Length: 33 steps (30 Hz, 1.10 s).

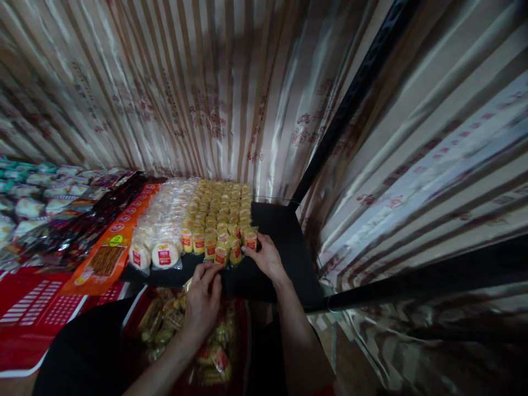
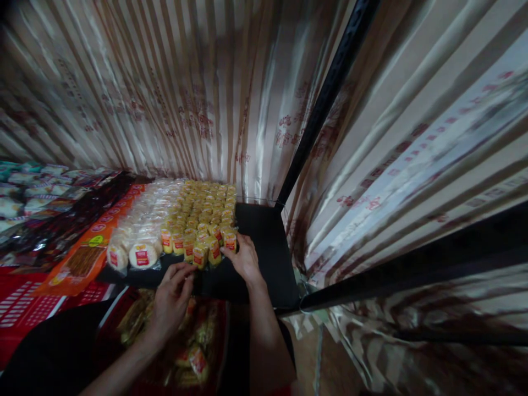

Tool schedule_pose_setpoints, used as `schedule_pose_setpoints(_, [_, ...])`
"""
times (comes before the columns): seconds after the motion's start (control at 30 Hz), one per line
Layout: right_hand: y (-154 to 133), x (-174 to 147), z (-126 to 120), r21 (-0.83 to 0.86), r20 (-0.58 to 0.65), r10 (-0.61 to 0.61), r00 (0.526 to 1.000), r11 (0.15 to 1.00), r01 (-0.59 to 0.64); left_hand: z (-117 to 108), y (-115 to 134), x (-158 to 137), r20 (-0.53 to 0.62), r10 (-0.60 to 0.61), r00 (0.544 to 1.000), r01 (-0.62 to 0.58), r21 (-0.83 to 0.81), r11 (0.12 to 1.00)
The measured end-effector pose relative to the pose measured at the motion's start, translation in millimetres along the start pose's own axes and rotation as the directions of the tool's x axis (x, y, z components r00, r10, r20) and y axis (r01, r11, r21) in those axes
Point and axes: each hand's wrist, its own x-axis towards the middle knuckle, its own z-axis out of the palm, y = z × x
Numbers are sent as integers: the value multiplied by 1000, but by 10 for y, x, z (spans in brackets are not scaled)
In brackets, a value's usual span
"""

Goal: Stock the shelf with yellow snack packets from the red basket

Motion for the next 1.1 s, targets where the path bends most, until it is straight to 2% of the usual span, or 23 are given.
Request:
schedule_pose_setpoints(0.23, [58,18,32,60,-4,-3,1000,998,4,47,-13,198,-22,-61,998,61,3,998])
schedule_pose_setpoints(0.5, [174,25,59,132,-21,33,999,991,-30,127,-56,342,-40,-45,998,52,184,981])
schedule_pose_setpoints(0.63, [232,30,69,145,-32,43,999,989,-38,164,-53,367,-59,-86,995,98,234,967])
schedule_pose_setpoints(0.87, [225,22,60,171,-13,57,998,984,-54,241,52,361,-30,-159,987,156,438,885])
schedule_pose_setpoints(1.1, [128,17,7,223,27,71,997,972,-75,285,34,364,-68,-182,981,193,417,888])
